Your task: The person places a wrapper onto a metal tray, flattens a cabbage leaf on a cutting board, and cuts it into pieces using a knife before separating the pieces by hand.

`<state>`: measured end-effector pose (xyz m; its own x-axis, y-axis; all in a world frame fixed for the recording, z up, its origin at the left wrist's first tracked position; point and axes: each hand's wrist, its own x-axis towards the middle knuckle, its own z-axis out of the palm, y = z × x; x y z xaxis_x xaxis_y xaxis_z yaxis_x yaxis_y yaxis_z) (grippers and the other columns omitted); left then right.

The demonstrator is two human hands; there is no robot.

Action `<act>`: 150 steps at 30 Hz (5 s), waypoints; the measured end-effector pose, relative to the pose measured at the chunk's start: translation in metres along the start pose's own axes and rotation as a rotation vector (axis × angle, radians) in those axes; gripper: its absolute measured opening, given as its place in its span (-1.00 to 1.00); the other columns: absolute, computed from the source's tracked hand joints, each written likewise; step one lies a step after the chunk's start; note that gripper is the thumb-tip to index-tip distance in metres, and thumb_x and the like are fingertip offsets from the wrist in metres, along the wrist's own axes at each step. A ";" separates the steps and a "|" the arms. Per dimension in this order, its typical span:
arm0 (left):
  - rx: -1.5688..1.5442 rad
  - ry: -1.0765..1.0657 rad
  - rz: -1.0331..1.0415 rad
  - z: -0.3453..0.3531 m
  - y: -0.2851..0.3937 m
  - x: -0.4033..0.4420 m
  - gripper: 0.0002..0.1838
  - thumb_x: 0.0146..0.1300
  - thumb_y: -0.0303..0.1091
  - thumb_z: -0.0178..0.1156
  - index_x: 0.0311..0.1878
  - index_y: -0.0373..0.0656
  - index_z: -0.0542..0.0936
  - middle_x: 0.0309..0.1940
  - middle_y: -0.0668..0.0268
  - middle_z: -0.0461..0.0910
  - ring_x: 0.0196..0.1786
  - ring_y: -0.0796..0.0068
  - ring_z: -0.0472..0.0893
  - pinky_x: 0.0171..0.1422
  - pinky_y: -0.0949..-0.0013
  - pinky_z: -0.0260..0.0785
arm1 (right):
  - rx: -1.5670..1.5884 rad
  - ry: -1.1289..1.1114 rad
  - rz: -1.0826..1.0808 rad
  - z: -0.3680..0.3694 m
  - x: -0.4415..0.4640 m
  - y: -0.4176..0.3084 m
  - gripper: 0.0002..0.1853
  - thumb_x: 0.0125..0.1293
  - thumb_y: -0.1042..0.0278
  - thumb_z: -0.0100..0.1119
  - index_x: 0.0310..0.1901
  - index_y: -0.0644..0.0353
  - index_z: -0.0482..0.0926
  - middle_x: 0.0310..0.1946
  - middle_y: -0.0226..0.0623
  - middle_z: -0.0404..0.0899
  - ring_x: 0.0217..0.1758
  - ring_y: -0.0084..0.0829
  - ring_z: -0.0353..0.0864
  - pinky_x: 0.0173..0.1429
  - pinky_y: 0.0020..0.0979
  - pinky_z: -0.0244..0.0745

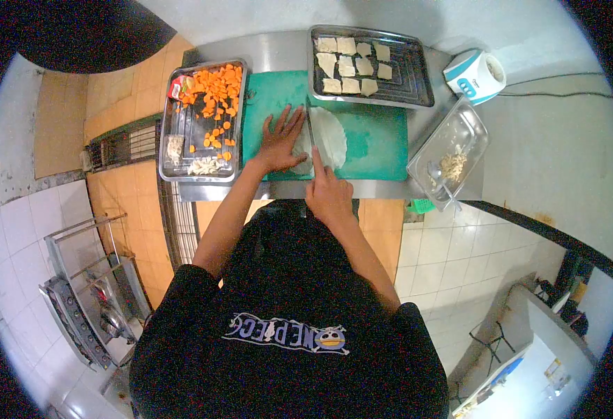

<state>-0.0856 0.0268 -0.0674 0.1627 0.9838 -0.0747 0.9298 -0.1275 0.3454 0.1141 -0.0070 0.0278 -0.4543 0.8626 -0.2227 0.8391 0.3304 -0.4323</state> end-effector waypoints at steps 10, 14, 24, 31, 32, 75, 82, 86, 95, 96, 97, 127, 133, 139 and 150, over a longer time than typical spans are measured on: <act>0.029 0.030 0.001 0.007 -0.001 0.000 0.22 0.10 0.37 0.21 0.72 -0.01 -0.06 0.76 0.37 -0.26 0.77 0.19 -0.27 0.68 -0.32 -0.45 | -0.081 -0.050 0.029 -0.010 0.004 -0.011 -0.17 0.31 0.30 0.12 0.64 0.00 0.13 -0.23 0.04 0.68 -0.27 0.16 0.70 -0.16 0.17 0.57; 0.073 0.064 0.007 0.009 -0.003 -0.001 0.22 0.10 0.37 0.20 0.72 -0.01 -0.07 0.76 0.36 -0.24 0.77 0.17 -0.25 0.68 -0.34 -0.43 | -0.094 -0.047 0.018 -0.009 0.013 -0.011 -0.17 0.32 0.28 0.12 0.64 0.00 0.12 -0.24 0.04 0.67 -0.32 0.17 0.69 -0.17 0.18 0.56; -0.035 0.100 0.036 0.009 -0.003 -0.002 0.19 0.09 0.31 0.27 0.72 0.13 -0.04 0.75 0.32 -0.17 0.76 0.09 -0.23 0.65 -0.41 -0.38 | -0.114 -0.168 0.060 -0.028 -0.021 -0.020 -0.17 0.32 0.30 0.13 0.63 0.03 0.12 -0.19 0.10 0.69 -0.27 0.19 0.72 -0.13 0.19 0.58; 0.029 0.068 0.046 0.009 -0.003 0.000 0.13 0.06 0.34 0.30 0.69 0.33 0.03 0.75 0.30 -0.15 0.75 0.02 -0.22 0.62 -0.45 -0.38 | -0.126 -0.160 0.042 -0.032 -0.030 -0.021 -0.17 0.31 0.30 0.15 0.62 0.06 0.14 -0.26 0.07 0.68 -0.33 0.17 0.71 -0.18 0.16 0.58; 0.028 0.066 0.047 0.008 -0.003 0.001 0.13 0.06 0.34 0.30 0.69 0.33 0.03 0.75 0.30 -0.15 0.75 0.02 -0.22 0.62 -0.45 -0.38 | -0.135 -0.147 0.024 -0.032 -0.030 -0.020 -0.17 0.30 0.30 0.16 0.61 0.08 0.15 -0.27 0.07 0.67 -0.35 0.16 0.70 -0.20 0.16 0.58; -0.047 -0.106 -0.025 -0.012 -0.003 0.009 0.01 0.03 0.24 0.40 0.60 0.50 0.22 0.75 0.41 -0.19 0.76 0.16 -0.25 0.69 -0.32 -0.38 | -0.195 -0.348 0.022 -0.087 -0.056 -0.043 -0.22 0.26 0.24 0.23 0.53 0.18 0.28 -0.41 -0.04 0.74 -0.34 0.00 0.76 -0.18 0.04 0.64; -0.068 -0.073 -0.004 -0.007 -0.004 0.008 0.00 0.03 0.24 0.40 0.60 0.49 0.24 0.75 0.38 -0.17 0.76 0.10 -0.21 0.66 -0.39 -0.35 | -0.192 -0.414 0.028 -0.100 -0.064 -0.042 -0.22 0.28 0.21 0.22 0.54 0.18 0.27 -0.40 -0.01 0.75 -0.32 0.03 0.76 -0.14 0.07 0.64; -0.038 -0.072 -0.001 -0.009 -0.003 0.008 -0.02 0.08 0.35 0.35 0.60 0.48 0.24 0.75 0.39 -0.17 0.76 0.11 -0.22 0.66 -0.37 -0.37 | -0.165 -0.432 0.058 -0.098 -0.070 -0.042 -0.22 0.29 0.21 0.21 0.55 0.12 0.26 -0.36 0.02 0.75 -0.29 0.04 0.76 -0.12 0.07 0.64; -0.031 -0.030 0.003 0.003 -0.006 0.007 -0.10 0.23 0.47 0.18 0.61 0.46 0.23 0.75 0.39 -0.16 0.76 0.13 -0.23 0.66 -0.36 -0.39 | -0.158 -0.356 0.049 -0.080 -0.094 -0.029 -0.22 0.28 0.24 0.22 0.56 0.07 0.26 -0.36 -0.02 0.72 -0.31 0.06 0.75 -0.15 0.08 0.63; -0.009 -0.026 -0.001 0.004 -0.005 0.006 -0.12 0.25 0.46 0.18 0.60 0.46 0.24 0.75 0.39 -0.16 0.76 0.12 -0.22 0.66 -0.36 -0.40 | -0.146 -0.357 0.044 -0.080 -0.097 -0.029 -0.22 0.27 0.24 0.22 0.56 0.07 0.26 -0.37 -0.02 0.72 -0.32 0.05 0.75 -0.16 0.08 0.63; 0.013 -0.022 -0.002 0.004 -0.004 0.006 -0.13 0.26 0.44 0.17 0.60 0.45 0.24 0.75 0.39 -0.16 0.76 0.11 -0.22 0.66 -0.36 -0.40 | -0.144 -0.354 0.047 -0.079 -0.099 -0.028 -0.22 0.27 0.24 0.22 0.56 0.07 0.26 -0.37 -0.02 0.72 -0.32 0.05 0.75 -0.16 0.08 0.63; -0.153 0.040 0.000 -0.005 -0.003 0.001 -0.24 0.38 -0.09 0.29 0.62 0.31 0.25 0.73 0.33 -0.08 0.75 0.13 -0.15 0.69 -0.26 -0.31 | 0.065 -0.525 0.044 -0.153 -0.102 0.026 -0.27 0.30 0.21 0.13 0.54 -0.04 0.30 -0.32 0.17 0.69 -0.18 0.20 0.70 0.01 0.13 0.57; -0.281 0.284 -0.151 -0.017 0.013 -0.015 -0.07 0.12 -0.33 0.46 0.59 0.18 0.28 0.62 0.09 0.14 0.62 0.00 0.16 0.59 -0.17 0.05 | 0.157 -0.176 0.187 -0.128 -0.085 0.064 -0.25 0.32 0.28 0.13 0.58 -0.10 0.25 -0.23 0.22 0.69 -0.15 0.26 0.67 0.03 0.15 0.53; -0.282 0.284 -0.352 -0.023 0.006 0.001 -0.11 0.02 -0.27 0.54 0.47 0.04 0.37 0.23 0.10 0.55 0.33 -0.01 0.50 0.29 -0.11 0.39 | 0.218 0.116 0.176 -0.065 -0.056 0.108 -0.24 0.36 0.29 0.15 0.60 -0.12 0.22 -0.04 0.21 0.68 -0.07 0.26 0.66 0.05 0.12 0.53; -0.437 0.050 -0.368 -0.038 -0.009 0.003 -0.64 0.04 -0.27 0.53 -0.15 -0.19 0.63 -0.15 0.07 0.71 -0.10 0.06 0.71 -0.01 0.12 0.54 | 0.314 0.412 0.169 -0.014 -0.009 0.135 -0.29 0.37 0.37 0.19 0.56 -0.04 0.28 0.17 0.11 0.65 0.18 0.21 0.64 0.26 0.04 0.53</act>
<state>-0.1062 0.0359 -0.0350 -0.1715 0.9597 -0.2227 0.6977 0.2779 0.6603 0.2356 0.0356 -0.0167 -0.1126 0.9934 0.0219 0.7318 0.0978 -0.6744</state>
